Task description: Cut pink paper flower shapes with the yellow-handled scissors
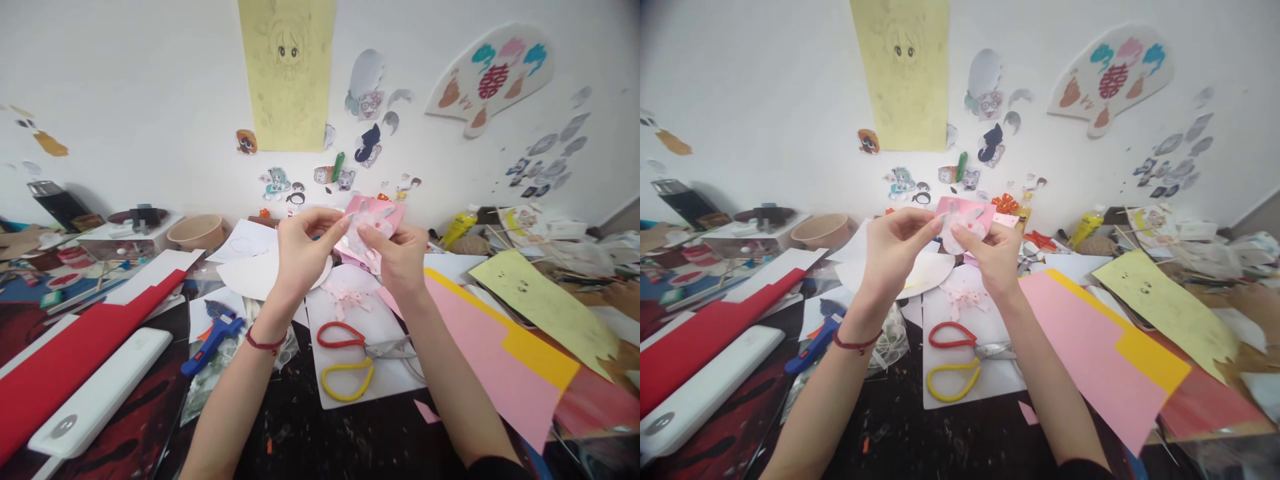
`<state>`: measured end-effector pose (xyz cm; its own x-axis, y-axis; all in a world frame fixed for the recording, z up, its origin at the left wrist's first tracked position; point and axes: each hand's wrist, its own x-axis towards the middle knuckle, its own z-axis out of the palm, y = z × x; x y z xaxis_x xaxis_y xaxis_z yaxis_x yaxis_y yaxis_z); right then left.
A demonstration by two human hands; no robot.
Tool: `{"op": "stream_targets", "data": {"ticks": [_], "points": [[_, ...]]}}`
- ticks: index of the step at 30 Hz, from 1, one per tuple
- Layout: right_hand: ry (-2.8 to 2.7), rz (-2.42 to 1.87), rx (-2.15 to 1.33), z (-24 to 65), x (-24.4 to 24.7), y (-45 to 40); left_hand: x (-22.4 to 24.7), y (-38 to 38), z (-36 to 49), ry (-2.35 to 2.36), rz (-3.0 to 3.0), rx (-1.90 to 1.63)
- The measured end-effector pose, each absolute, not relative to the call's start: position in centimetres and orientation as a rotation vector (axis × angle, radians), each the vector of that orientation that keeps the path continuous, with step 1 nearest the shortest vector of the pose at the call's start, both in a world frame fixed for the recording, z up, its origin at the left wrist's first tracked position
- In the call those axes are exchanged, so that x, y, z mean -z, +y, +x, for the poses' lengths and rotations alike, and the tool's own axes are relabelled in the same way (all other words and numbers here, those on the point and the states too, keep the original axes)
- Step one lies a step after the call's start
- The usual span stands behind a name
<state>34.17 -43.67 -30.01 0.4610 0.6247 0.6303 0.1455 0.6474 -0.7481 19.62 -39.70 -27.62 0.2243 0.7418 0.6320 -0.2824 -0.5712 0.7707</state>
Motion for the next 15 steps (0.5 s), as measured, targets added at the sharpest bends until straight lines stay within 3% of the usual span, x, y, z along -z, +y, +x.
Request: {"op": "stream_targets", "data": {"ticks": [9,15], "points": [[-1.159,-0.855,-0.498,34.0,29.3,-44.5,27.4,-40.9,19.7,0.412,1.77,-1.575],[-1.162,-0.847,-0.381,34.4,29.1,-44.7,27.0,-39.8,19.1,0.417,1.824,-1.537]]}}
